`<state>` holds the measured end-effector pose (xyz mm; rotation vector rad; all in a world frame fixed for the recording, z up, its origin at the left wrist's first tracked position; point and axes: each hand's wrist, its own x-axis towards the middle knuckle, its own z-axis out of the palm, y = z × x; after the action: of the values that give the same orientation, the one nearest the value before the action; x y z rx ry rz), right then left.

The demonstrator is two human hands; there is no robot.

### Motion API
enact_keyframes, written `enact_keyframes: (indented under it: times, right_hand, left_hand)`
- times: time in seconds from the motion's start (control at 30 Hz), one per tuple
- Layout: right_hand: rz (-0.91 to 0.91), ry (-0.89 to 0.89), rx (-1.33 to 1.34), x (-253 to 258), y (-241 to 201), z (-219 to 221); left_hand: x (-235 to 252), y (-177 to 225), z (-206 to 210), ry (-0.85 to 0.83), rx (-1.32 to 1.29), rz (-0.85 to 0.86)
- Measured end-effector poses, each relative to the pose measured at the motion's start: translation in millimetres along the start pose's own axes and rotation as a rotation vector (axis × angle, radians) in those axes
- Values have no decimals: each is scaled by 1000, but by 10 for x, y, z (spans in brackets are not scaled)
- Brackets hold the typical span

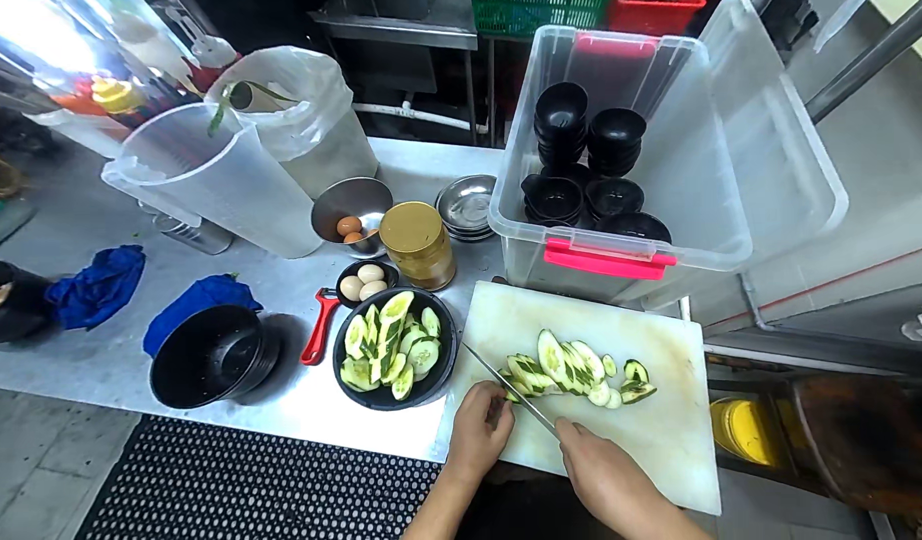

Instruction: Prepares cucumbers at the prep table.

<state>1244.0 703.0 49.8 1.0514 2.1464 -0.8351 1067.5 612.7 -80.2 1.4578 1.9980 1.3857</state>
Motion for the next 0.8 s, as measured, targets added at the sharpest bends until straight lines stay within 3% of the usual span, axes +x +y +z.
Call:
enact_keyframes:
  times: [0.47,0.67,0.8]
  right_hand:
    - [31,43,-40,187,-126,134]
    - [-109,-17,163,128,230,166]
    - [-96,-95,239,115,328,138]
  left_hand:
    - [15,-28,-2,2,3,-23]
    - [-49,82,-55,-87,-18,-21]
    - [-112,112,36,-90,-6,0]
